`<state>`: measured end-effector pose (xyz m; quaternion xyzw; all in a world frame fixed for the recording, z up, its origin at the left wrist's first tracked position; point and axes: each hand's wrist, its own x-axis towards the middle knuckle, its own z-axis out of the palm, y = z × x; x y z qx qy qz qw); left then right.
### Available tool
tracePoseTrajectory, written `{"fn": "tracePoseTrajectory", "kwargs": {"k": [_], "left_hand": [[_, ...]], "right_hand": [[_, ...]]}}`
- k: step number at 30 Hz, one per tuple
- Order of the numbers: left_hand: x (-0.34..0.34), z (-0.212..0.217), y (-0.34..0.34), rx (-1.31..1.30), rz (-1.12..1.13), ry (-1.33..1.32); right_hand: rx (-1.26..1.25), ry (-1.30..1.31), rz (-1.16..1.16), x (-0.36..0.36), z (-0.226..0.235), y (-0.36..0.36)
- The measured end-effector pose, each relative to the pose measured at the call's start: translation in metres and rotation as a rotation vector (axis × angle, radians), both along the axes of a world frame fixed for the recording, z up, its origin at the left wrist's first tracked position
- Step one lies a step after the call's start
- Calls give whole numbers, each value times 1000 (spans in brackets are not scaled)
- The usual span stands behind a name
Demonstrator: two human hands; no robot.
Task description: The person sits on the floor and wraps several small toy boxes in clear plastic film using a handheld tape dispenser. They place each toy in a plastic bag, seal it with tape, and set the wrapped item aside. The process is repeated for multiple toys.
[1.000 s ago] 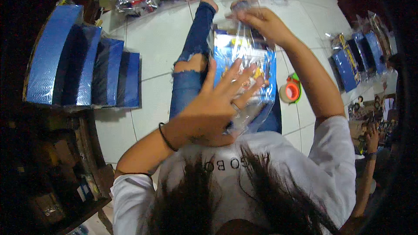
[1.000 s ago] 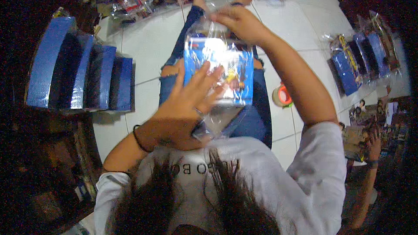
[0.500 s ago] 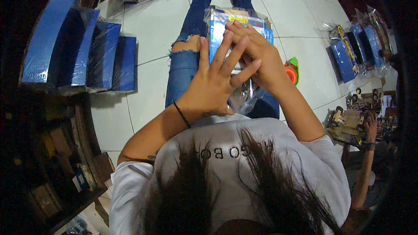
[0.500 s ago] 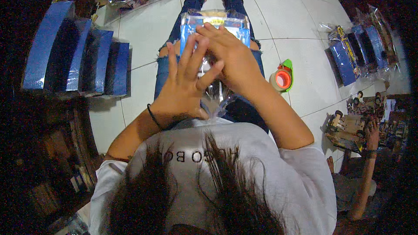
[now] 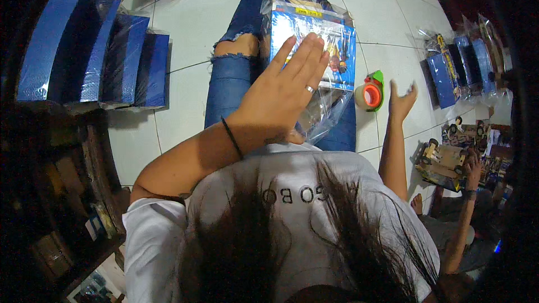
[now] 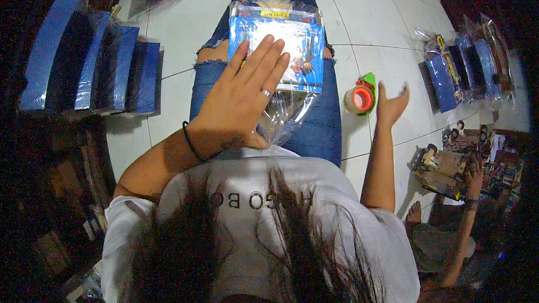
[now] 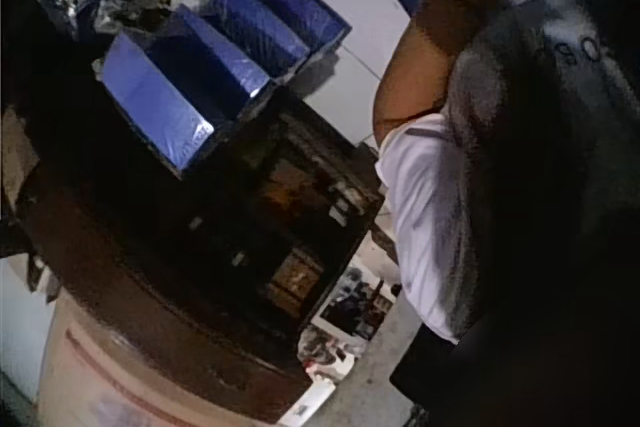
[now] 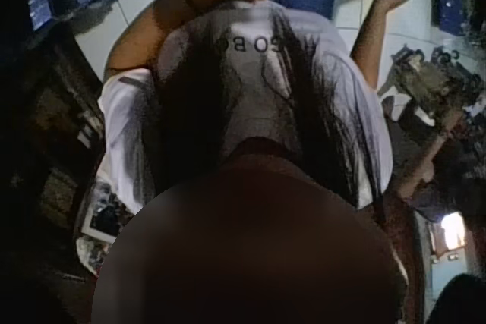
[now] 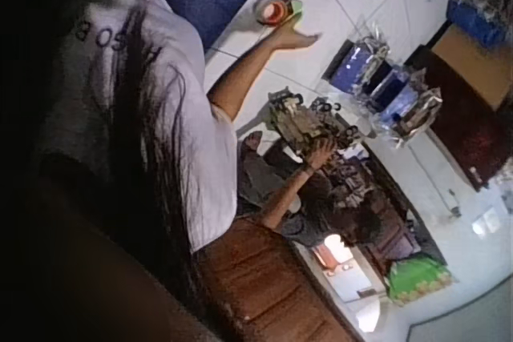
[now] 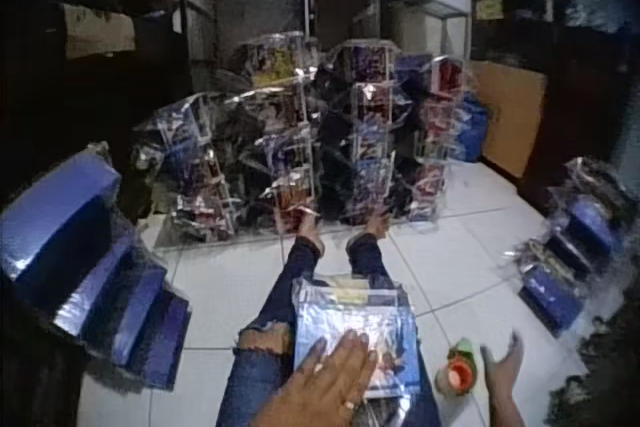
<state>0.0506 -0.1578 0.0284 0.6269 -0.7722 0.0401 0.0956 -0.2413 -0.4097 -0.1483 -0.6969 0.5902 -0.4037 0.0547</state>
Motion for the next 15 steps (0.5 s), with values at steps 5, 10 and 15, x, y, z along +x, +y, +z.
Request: {"fn": "tracePoseTrajectory", "kwargs": {"k": [5,10,15], "left_hand": [[-4,-3,0,14,-1,24],[-2,-8,-2,-34,-39,141],[2,-15,3,-88,-93,215]], "right_hand": [[820,353,-59,-76,-160,-63],[939,-533,-18,-33,-99,-74],[373,-1238,711,70,108,-41]]}}
